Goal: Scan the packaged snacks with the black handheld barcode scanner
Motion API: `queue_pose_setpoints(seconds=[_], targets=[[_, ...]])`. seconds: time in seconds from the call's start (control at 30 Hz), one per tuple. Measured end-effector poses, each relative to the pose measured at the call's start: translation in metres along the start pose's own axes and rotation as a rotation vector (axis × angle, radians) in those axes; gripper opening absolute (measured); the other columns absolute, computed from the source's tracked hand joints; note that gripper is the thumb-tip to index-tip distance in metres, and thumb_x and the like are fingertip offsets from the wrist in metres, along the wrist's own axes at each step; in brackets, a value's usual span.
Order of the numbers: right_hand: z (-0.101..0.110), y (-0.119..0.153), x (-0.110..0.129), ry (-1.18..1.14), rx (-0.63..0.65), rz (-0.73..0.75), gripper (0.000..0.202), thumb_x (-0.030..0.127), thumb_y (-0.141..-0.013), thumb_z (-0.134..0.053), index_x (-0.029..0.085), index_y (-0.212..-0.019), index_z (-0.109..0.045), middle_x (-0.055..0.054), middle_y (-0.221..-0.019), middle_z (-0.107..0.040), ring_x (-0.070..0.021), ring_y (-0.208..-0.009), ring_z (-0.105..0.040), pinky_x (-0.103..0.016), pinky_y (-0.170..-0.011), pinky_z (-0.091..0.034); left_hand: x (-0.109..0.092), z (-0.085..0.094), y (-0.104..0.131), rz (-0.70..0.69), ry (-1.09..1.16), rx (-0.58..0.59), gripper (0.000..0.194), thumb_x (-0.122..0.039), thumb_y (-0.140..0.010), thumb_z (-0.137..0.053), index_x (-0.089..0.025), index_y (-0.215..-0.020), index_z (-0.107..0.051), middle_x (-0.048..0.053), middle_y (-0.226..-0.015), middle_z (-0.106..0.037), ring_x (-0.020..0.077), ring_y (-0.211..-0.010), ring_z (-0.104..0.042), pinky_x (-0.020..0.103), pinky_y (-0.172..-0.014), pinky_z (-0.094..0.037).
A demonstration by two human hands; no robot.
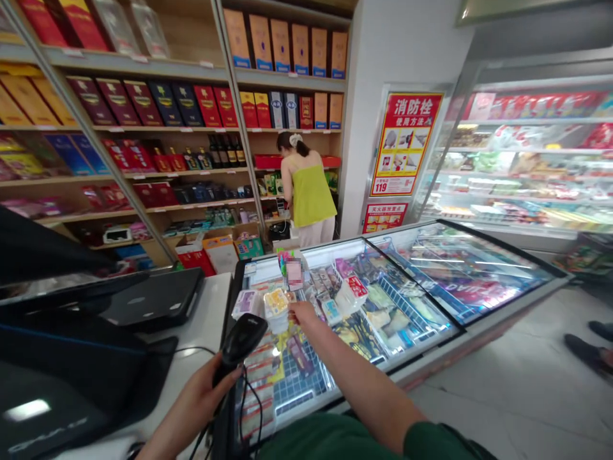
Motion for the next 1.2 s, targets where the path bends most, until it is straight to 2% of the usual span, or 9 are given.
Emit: queue_pose_setpoints(seconds=[0.13,0.23,0.43,0.6,0.77,0.97,1.2], targets=[[0.010,0.002,0.001,-0.010,-0.025,0.050,0.022,0.031,-0.088,-0.061,0.011,-0.080,-0.061,0.004,-0.061,-0.056,-0.0055,-0.047,-0.051,-0.018,-0.047,-0.043,0.010,-0.026,0.002,0.039,0.010,0.057,0.049,-0.049,-0.079,-0.061,-0.017,-0.116,-0.061,0.008,-0.119,-0.068,0.0278,-0.112,-0.061,0.038,-0.100,-0.046],[0.021,0.006,0.005,0.001,-0.063,0.119,0.016,0.022,-0.082,-0.064,0.011,-0.070,-0.061,0.005,-0.047,-0.051,-0.0065,-0.041,-0.048,-0.018,-0.044,-0.038,0.016,-0.034,0.002,0.043,-0.009,0.085,0.049,-0.049,-0.079,-0.060,-0.016,-0.116,-0.060,0.009,-0.120,-0.067,0.0275,-0.112,-0.061,0.038,-0.100,-0.046],[0.056,0.016,0.022,0.130,-0.139,0.349,0.009,0.023,-0.077,-0.062,0.015,-0.080,-0.067,0.001,-0.067,-0.066,-0.0104,-0.058,-0.059,-0.020,-0.058,-0.046,0.023,-0.036,-0.004,0.048,-0.055,0.086,0.052,-0.047,-0.080,-0.061,-0.015,-0.121,-0.058,0.010,-0.120,-0.067,0.0283,-0.114,-0.060,0.039,-0.101,-0.045],[0.094,0.036,0.035,0.258,-0.215,0.506,0.012,0.025,-0.077,-0.063,0.018,-0.086,-0.068,-0.001,-0.083,-0.069,-0.0141,-0.075,-0.061,-0.025,-0.074,-0.047,0.022,-0.047,-0.010,0.048,0.007,0.149,0.057,-0.046,-0.079,-0.063,-0.016,-0.127,-0.056,0.010,-0.121,-0.066,0.0287,-0.112,-0.061,0.040,-0.098,-0.047],[0.119,0.058,0.040,0.381,-0.296,0.613,0.014,0.026,-0.079,-0.059,0.018,-0.088,-0.067,-0.002,-0.081,-0.068,-0.0142,-0.070,-0.061,-0.025,-0.069,-0.046,0.023,-0.059,-0.019,0.063,0.051,0.210,0.062,-0.046,-0.078,-0.064,-0.016,-0.130,-0.052,0.009,-0.127,-0.063,0.0290,-0.117,-0.058,0.040,-0.098,-0.047],[0.134,0.061,0.030,0.415,-0.335,0.589,0.012,0.025,-0.079,-0.059,0.018,-0.087,-0.066,-0.001,-0.079,-0.068,-0.0139,-0.069,-0.062,-0.025,-0.069,-0.047,0.024,-0.069,-0.027,0.053,0.017,0.277,0.061,-0.050,-0.079,-0.060,-0.015,-0.129,-0.052,0.009,-0.128,-0.062,0.0279,-0.118,-0.057,0.036,-0.098,-0.047],[0.135,0.051,0.019,0.447,-0.345,0.538,0.013,0.026,-0.080,-0.060,0.019,-0.088,-0.065,-0.001,-0.081,-0.069,-0.0140,-0.069,-0.063,-0.026,-0.070,-0.048,0.018,-0.072,-0.031,0.029,0.015,0.288,0.065,-0.049,-0.079,-0.061,-0.017,-0.134,-0.050,0.009,-0.127,-0.063,0.0305,-0.124,-0.052,0.039,-0.099,-0.046]])
Point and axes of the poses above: each hand's wrist, its own y-axis away from the middle knuckle, its own z-axis out of the back of the hand, x = y × z, the point moved 8 cm from there along -y, towards the middle knuckle
